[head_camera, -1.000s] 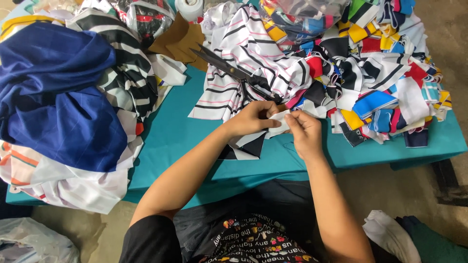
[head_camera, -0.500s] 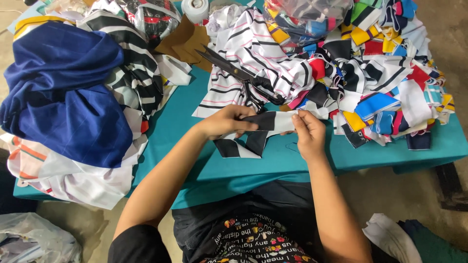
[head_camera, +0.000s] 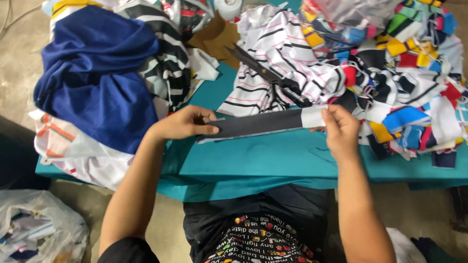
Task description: The person is using scissors to trim and sort various colorful fabric scraps on a work table.
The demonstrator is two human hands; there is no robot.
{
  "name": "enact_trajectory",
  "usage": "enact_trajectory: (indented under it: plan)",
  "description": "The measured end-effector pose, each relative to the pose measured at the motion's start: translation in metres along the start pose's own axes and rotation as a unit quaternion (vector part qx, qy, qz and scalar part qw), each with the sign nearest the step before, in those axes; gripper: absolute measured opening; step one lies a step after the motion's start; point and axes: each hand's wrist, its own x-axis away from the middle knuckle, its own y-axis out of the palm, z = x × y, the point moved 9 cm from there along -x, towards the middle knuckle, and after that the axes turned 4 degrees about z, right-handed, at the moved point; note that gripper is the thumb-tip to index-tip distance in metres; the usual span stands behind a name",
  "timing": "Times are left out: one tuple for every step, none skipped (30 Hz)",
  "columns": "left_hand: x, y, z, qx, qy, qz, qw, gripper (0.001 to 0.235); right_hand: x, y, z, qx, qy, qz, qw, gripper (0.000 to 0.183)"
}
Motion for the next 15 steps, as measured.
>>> enact_trajectory:
  plan:
    - [0.005,-0.004,0.009,-0.053,0.015,-0.014,0.998,0.011,-0.004,0.005,-0.009,0.019,0.001,-0.018,1.000,0.016]
    - [0.001,-0.009,0.004,-0.050,0.014,-0.011,0.999,0.011,-0.011,0.014,-0.023,0.020,0.002,-0.022,1.000,0.016]
    - [-0.002,-0.018,0.004,-0.050,0.048,0.016,0.997,0.015,-0.016,0.026,-0.042,0.107,-0.034,-0.044,0.993,0.013]
    - [-0.005,-0.027,0.005,-0.050,0.081,0.042,0.995,0.020,-0.021,0.039,-0.060,0.192,-0.071,-0.066,0.977,0.010]
    - [-0.011,-0.031,0.000,-0.050,0.080,0.045,0.995,0.020,-0.028,0.043,-0.058,0.191,-0.071,-0.069,0.977,0.010]
    - [-0.016,-0.039,-0.001,-0.049,0.098,0.077,0.991,0.021,-0.036,0.046,-0.058,0.169,-0.073,-0.068,0.980,0.012]
    - [-0.022,-0.047,-0.002,-0.048,0.116,0.107,0.986,0.023,-0.044,0.048,-0.058,0.149,-0.075,-0.065,0.984,0.014]
    - [-0.026,-0.044,-0.014,-0.046,0.115,0.108,0.986,0.023,-0.046,0.049,-0.042,0.149,-0.074,-0.067,0.984,0.014]
    - [-0.033,-0.047,-0.021,-0.042,0.129,0.136,0.981,0.024,-0.050,0.046,-0.031,0.178,-0.098,-0.054,0.978,0.012]
    - [-0.039,-0.048,-0.028,-0.038,0.142,0.164,0.975,0.026,-0.055,0.043,-0.021,0.206,-0.121,-0.041,0.970,0.011]
    - [-0.039,-0.046,-0.028,-0.038,0.147,0.162,0.975,0.026,-0.053,0.043,-0.018,0.208,-0.124,-0.037,0.969,0.011]
    - [-0.040,-0.045,-0.033,-0.053,0.125,0.172,0.976,0.025,-0.053,0.041,-0.010,0.168,-0.092,-0.030,0.981,0.012]
    - [-0.040,-0.045,-0.038,-0.068,0.102,0.184,0.975,0.024,-0.052,0.040,0.000,0.126,-0.059,-0.025,0.990,0.014]
    - [-0.045,-0.048,-0.043,-0.068,0.106,0.183,0.975,0.024,-0.057,0.037,0.001,0.127,-0.063,-0.023,0.990,0.014]
    - [-0.045,-0.053,-0.054,-0.038,0.091,0.198,0.975,0.019,-0.055,0.036,0.003,0.139,-0.072,-0.030,0.987,0.013]
